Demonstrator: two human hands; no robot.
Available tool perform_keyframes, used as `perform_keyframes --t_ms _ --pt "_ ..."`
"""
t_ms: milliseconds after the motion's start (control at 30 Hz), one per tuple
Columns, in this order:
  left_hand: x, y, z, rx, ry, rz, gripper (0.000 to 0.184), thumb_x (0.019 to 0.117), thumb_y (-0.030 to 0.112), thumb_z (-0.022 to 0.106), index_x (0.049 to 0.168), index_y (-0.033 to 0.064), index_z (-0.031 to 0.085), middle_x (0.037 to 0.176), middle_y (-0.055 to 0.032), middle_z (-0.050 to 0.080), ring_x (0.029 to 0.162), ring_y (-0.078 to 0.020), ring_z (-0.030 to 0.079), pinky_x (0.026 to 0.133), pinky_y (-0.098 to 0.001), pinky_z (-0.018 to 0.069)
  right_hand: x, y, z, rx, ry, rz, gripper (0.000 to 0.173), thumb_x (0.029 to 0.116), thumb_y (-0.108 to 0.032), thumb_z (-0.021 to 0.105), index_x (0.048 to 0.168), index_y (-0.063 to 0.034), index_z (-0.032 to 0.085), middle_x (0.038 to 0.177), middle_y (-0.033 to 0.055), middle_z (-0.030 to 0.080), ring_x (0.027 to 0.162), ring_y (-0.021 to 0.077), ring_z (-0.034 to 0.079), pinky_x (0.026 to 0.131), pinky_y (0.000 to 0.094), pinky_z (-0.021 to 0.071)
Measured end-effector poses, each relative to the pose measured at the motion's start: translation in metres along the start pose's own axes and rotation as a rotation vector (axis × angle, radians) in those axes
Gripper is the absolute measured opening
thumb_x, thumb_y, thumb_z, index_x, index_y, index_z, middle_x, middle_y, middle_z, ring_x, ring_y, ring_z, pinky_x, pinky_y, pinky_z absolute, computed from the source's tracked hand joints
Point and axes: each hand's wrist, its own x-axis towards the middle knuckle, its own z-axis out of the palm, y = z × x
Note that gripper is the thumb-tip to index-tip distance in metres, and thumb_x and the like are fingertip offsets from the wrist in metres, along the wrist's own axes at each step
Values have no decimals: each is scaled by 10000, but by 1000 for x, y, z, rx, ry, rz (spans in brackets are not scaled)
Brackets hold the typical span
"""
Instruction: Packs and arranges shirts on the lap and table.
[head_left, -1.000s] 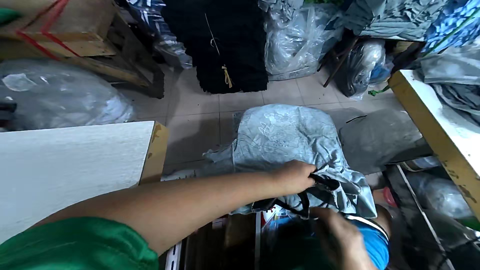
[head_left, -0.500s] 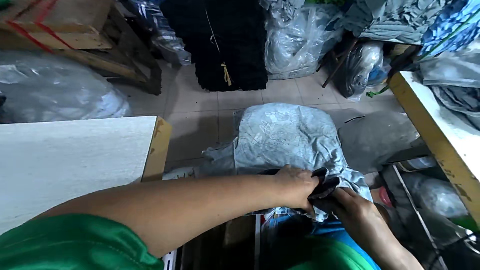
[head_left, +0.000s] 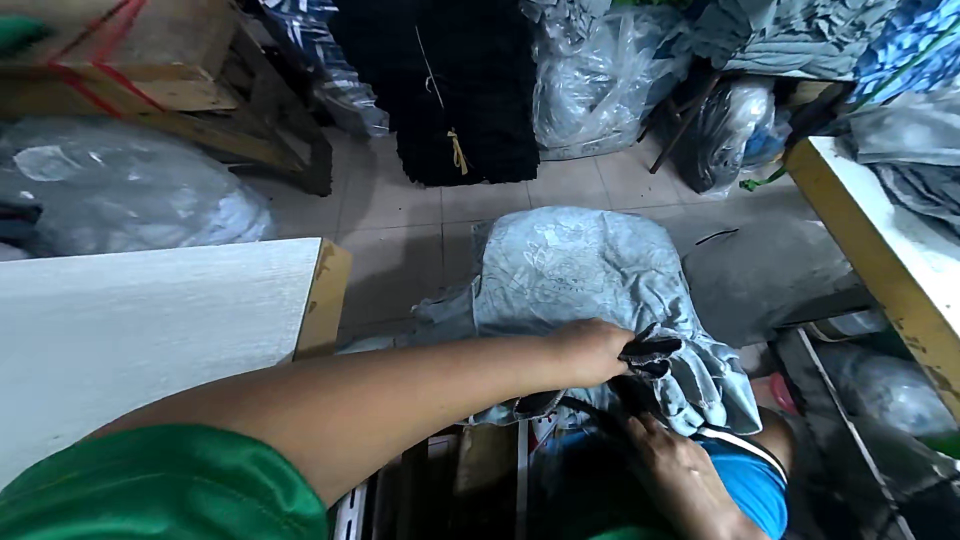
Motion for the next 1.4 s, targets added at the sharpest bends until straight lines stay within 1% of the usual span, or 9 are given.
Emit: perform_keyframes --t_ms 200,433,567,700,833,967,1200,1300,1400 --pt "1 3 7 109 -129 10 701 903 431 770 1378 -36 554 1315 -259 595 1249 -418 553 1052 -646 375 24 23 -46 217 157 11 143 850 -59 647 958 -27 735 887 139 741 728 275 746 592 455 607" --pt "1 -2 -1 -62 110 28 258 1015 128 627 1180 -69 648 1018 -246 687 990 -377 668 884 -542 512 33 1 -37 159 404 -100 158 978 -119 578 1024 -57 716 943 140 727 699 207 708 559 302 574" --pt "1 1 -4 -44 79 12 231 1023 148 613 1157 -36 650 1007 -203 678 975 -328 655 862 -502 509 8 -6 2 4 121 -49 170 877 -174 689 937 -22 734 762 141 698 543 285 684 441 419 551" --pt "0 0 -2 -21 77 -9 254 1029 149 606 1201 -34 642 1071 -210 681 1037 -338 654 904 -507 505 -3 0 8 -127 -171 163 196 838 -83 737 1011 11 741 705 198 694 613 395 716 504 525 565" --pt "2 0 2 -10 50 -8 356 1017 214 649 1249 -54 615 1158 -234 658 1105 -360 637 958 -522 487 -3 7 -23 83 -100 127 107 833 -56 744 931 -15 742 823 203 713 664 386 726 533 557 579" --pt "1 3 17 160 -1 -4 686 899 428 776 1380 -11 561 1308 -227 609 1221 -382 588 1025 -588 443 12 33 -61 172 167 56 126 906 -111 632 908 -41 736 851 144 706 673 265 713 553 423 591" --pt "0 4 -4 -9 133 -45 267 1015 159 631 1175 -53 655 1034 -245 686 1018 -395 664 891 -564 508 31 17 -48 97 455 -6 115 951 -87 597 958 -29 696 930 185 695 683 247 702 524 319 563" --pt "0 4 -7 -25 113 -44 273 1017 165 613 1194 -39 653 1057 -225 685 1032 -366 660 894 -539 506 12 5 -14 97 317 -233 155 996 -125 536 1005 -88 687 890 115 710 641 215 685 510 316 556" --pt "1 6 -7 5 91 -44 279 1021 170 607 1213 -29 645 1094 -221 680 1060 -362 656 904 -539 504 1 8 20 -23 55 -89 167 870 -136 685 977 -24 748 762 148 705 542 310 687 441 456 553"
